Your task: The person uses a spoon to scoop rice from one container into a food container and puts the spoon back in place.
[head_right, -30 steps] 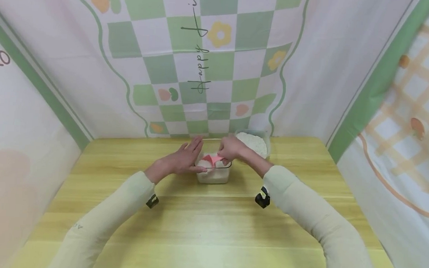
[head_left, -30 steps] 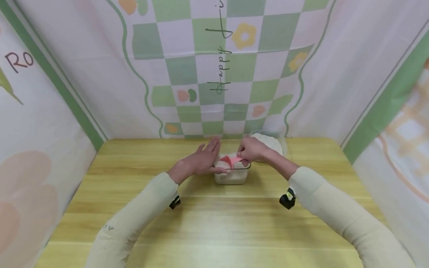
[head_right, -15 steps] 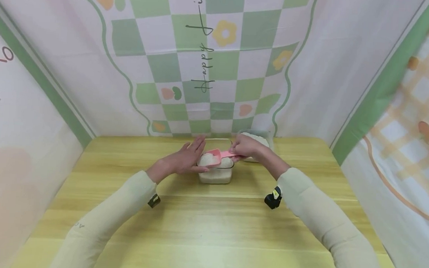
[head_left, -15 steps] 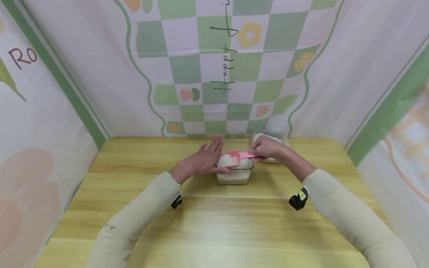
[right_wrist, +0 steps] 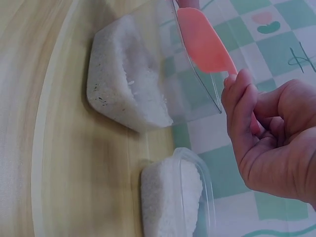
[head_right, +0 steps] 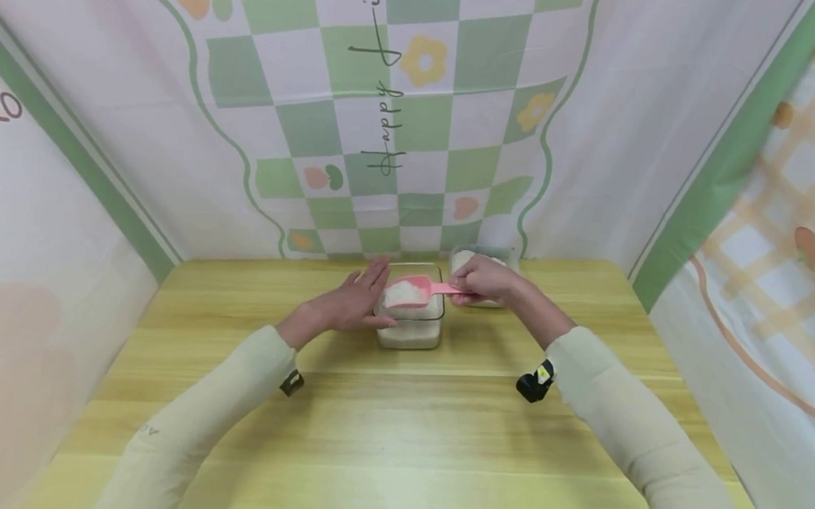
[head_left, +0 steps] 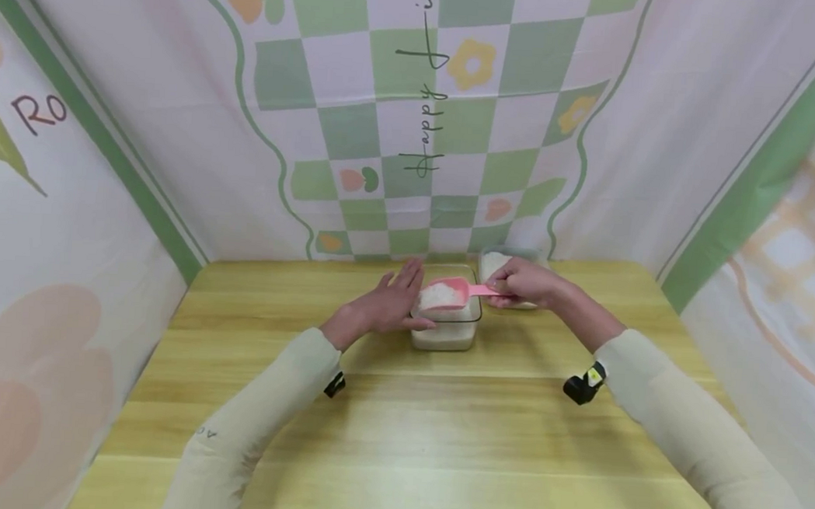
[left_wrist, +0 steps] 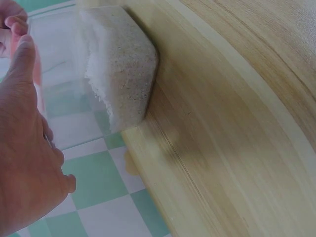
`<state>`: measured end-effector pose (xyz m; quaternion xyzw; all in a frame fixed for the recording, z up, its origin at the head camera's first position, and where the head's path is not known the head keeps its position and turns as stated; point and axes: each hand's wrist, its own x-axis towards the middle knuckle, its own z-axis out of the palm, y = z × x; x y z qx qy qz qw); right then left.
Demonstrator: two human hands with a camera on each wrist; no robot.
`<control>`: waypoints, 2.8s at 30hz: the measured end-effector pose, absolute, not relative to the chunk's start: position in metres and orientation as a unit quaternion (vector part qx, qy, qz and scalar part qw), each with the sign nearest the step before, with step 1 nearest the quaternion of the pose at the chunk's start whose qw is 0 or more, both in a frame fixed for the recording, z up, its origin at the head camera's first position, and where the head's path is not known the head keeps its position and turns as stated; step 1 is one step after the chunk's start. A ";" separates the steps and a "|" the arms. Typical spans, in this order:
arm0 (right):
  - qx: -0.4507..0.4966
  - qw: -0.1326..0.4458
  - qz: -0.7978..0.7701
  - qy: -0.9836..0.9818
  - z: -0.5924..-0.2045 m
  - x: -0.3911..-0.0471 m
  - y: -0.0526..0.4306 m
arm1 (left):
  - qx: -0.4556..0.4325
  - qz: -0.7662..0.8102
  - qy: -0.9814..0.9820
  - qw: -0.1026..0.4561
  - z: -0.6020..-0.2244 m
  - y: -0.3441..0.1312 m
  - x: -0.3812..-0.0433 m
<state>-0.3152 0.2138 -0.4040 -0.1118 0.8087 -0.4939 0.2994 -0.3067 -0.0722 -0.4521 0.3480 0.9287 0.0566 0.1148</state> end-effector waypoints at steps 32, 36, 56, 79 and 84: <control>-0.031 0.234 -0.560 0.794 -0.394 -0.305 0.286 | 0.343 0.061 0.929 0.122 -0.450 -0.072 -0.304; -0.023 0.220 -0.552 0.804 -0.395 -0.308 0.297 | 0.343 0.061 0.930 0.122 -0.449 -0.071 -0.303; 0.048 0.167 -0.551 0.816 -0.398 -0.315 0.325 | 0.345 0.057 0.930 0.116 -0.450 -0.071 -0.303; 0.080 0.056 -0.449 0.888 -0.415 -0.318 0.329 | 0.354 0.060 0.927 0.108 -0.450 -0.070 -0.302; 0.085 0.041 -0.434 0.896 -0.415 -0.317 0.329 | 0.355 0.062 0.927 0.110 -0.449 -0.070 -0.301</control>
